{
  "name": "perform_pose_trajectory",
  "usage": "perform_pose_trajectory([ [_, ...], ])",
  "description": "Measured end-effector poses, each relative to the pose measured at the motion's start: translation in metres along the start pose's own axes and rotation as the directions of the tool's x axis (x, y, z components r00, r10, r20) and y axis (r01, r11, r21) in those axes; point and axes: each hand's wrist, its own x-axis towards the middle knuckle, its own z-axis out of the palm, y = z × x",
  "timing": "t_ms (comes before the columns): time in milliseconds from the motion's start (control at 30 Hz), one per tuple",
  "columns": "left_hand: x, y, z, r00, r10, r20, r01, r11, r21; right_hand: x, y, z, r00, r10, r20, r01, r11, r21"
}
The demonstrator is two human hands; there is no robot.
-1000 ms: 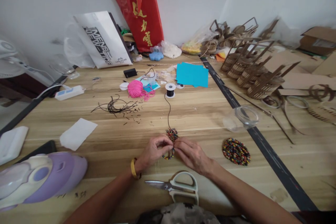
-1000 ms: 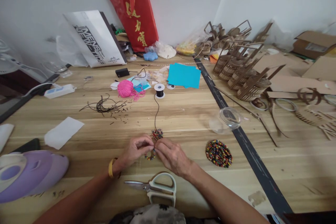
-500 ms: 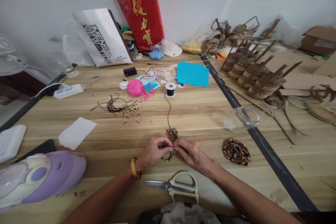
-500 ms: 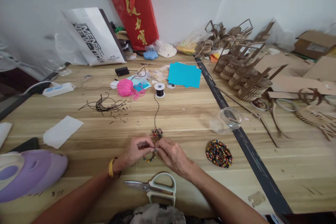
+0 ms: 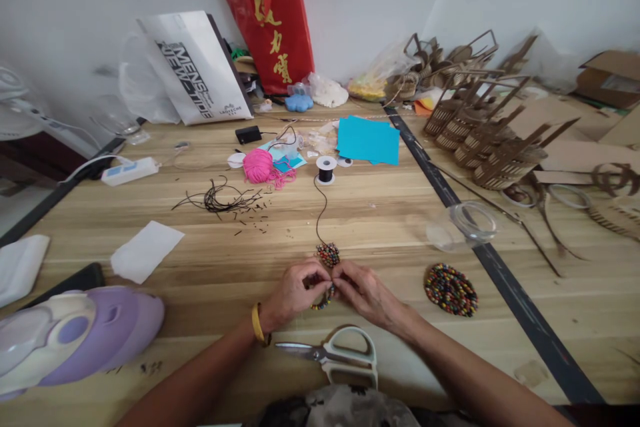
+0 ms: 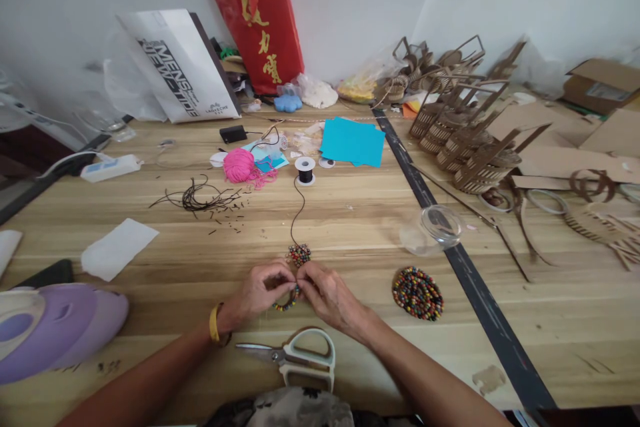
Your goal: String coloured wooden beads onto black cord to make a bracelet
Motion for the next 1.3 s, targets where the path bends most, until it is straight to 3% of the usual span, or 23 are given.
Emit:
perform_pose_trajectory([
  [300, 0.000, 0.001, 0.000, 1.000, 0.026, 0.003, -0.026, 1.000, -0.015, 0.000, -0.003, -0.002, 1.000, 0.006, 0.001, -0.006, 1.000, 0.013],
  [533, 0.002, 0.002, -0.002, 0.995, -0.086, 0.049, 0.093, 0.986, -0.141, 0.002, -0.002, -0.003, 0.997, 0.069, -0.016, -0.067, 0.992, 0.103],
  [967, -0.003, 0.012, -0.004, 0.998, 0.051, 0.032, -0.056, 0.981, 0.184, 0.002, 0.000, -0.002, 0.997, 0.073, 0.005, -0.073, 0.990, 0.121],
  [1300, -0.002, 0.010, -0.005, 0.997, 0.022, 0.078, -0.037, 0.980, 0.194, 0.002, 0.002, -0.001, 0.997, 0.072, -0.007, -0.070, 0.986, 0.149],
])
